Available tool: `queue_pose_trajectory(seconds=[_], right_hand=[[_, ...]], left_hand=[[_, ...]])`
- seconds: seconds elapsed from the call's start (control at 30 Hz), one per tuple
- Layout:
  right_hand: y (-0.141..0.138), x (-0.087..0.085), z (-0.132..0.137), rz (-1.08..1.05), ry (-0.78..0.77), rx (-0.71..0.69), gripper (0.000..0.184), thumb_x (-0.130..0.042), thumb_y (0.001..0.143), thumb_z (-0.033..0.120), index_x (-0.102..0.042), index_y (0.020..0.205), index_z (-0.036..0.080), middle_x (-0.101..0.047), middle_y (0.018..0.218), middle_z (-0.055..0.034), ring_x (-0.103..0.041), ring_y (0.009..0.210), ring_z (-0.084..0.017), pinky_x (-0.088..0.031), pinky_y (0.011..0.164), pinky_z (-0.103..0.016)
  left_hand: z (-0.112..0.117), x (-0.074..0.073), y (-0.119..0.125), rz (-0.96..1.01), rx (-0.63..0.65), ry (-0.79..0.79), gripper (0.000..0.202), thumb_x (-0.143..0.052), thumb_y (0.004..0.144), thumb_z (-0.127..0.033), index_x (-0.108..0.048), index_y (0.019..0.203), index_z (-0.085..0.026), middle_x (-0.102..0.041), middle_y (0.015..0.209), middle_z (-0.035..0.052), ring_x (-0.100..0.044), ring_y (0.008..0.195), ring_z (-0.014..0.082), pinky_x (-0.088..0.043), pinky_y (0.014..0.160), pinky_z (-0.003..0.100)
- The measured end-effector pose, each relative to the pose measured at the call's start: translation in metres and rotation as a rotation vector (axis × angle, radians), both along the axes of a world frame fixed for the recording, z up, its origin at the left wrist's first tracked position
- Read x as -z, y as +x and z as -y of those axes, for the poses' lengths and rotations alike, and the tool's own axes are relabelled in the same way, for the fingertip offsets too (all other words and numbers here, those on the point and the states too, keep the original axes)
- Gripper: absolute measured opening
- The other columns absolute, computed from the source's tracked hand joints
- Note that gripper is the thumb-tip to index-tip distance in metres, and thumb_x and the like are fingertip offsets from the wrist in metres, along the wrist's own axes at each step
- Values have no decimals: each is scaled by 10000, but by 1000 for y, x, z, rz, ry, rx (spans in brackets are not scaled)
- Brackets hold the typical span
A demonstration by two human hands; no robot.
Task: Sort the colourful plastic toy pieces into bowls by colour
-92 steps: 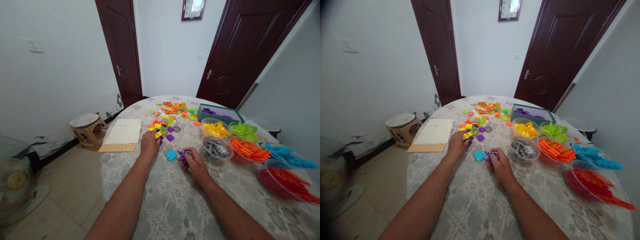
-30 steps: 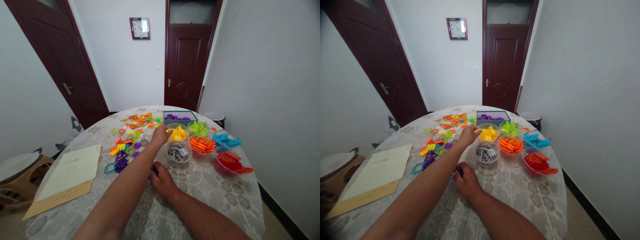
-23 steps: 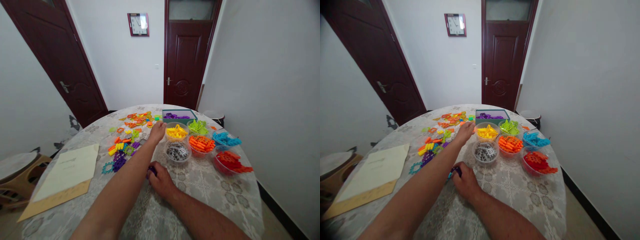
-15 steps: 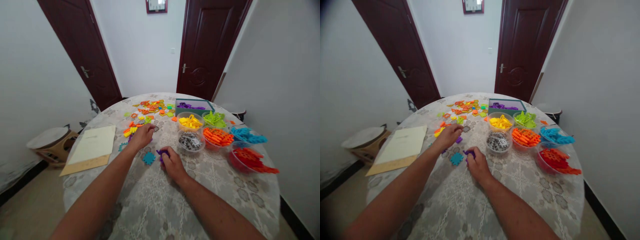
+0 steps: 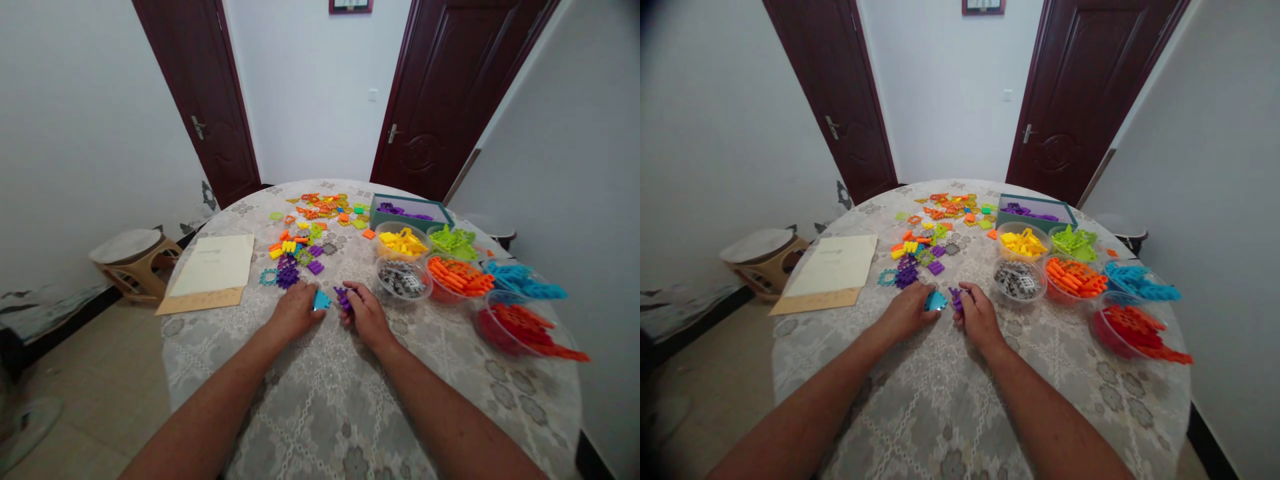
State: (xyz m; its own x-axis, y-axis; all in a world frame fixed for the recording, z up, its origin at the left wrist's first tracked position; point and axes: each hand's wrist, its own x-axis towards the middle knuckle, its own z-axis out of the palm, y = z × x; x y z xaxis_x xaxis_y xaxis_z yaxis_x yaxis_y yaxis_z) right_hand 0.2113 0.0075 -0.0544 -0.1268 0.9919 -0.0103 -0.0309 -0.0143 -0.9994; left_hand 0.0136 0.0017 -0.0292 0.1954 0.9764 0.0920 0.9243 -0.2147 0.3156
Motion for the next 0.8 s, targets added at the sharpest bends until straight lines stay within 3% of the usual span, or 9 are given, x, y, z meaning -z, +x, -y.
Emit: queue_pose_trajectory(seconds=[0.13,0.33,0.4,0.47,0.57,0.67,0.8], right_hand=[[1,4,-1,5,11,0,520,-550,960,558,-580,1331,195,-682,877,-26,-614,576,-127,-495,491,-250],[-1,2,1,25,16,10,574,-611,923,609,-582,1324,198,-668,855,-16,-614,598,-137,-487,484,-243],[-3,-1,2,50,23,28,573,-622,918,610,-592,1308,191,-664,827,-12,-606,592,-137,-480,484,-241],[-4,-4,4,81,27,48,572,-634,911,606,-603,1298,185,-650,781,-1,-603,590,-143,-471,484,-241],[-5,-6,5,126,30,51,582,-636,907,617,-615,1293,182,-640,723,8,-598,579,-152,-457,483,-246],[-4,-6,6,166,40,37,604,-620,913,632,-616,1307,174,-654,701,3,-593,562,-155,-452,491,-254],[-3,-6,7,207,51,44,610,-613,916,633,-623,1299,159,-652,679,6,-596,556,-158,-456,504,-260]], left_hand=[[6,8,-2,36,33,85,596,-665,880,-351,-532,1436,-184,-636,1308,157,-594,1235,295,-461,1081,411],[9,8,-7,55,105,86,489,-677,899,-351,-596,1361,-212,-667,1282,126,-598,1217,287,-462,1085,410],[6,5,-15,101,54,139,394,-646,938,-367,-626,1306,-229,-666,1276,109,-594,1224,267,-461,1087,386],[1,3,-27,109,-77,233,340,-611,965,-342,-634,1287,-234,-645,1300,107,-571,1246,260,-447,1099,378],[-8,1,-46,34,-260,265,435,-654,936,-357,-612,1349,-223,-610,1351,131,-540,1250,295,-429,1099,416],[-16,2,-57,-58,-294,155,532,-696,903,-452,-605,1388,-253,-613,1349,139,-539,1217,328,-431,1055,449],[-19,1,-56,-163,-259,115,416,-660,928,-467,-674,1279,-245,-638,1270,136,-550,1176,325,-441,999,436]])
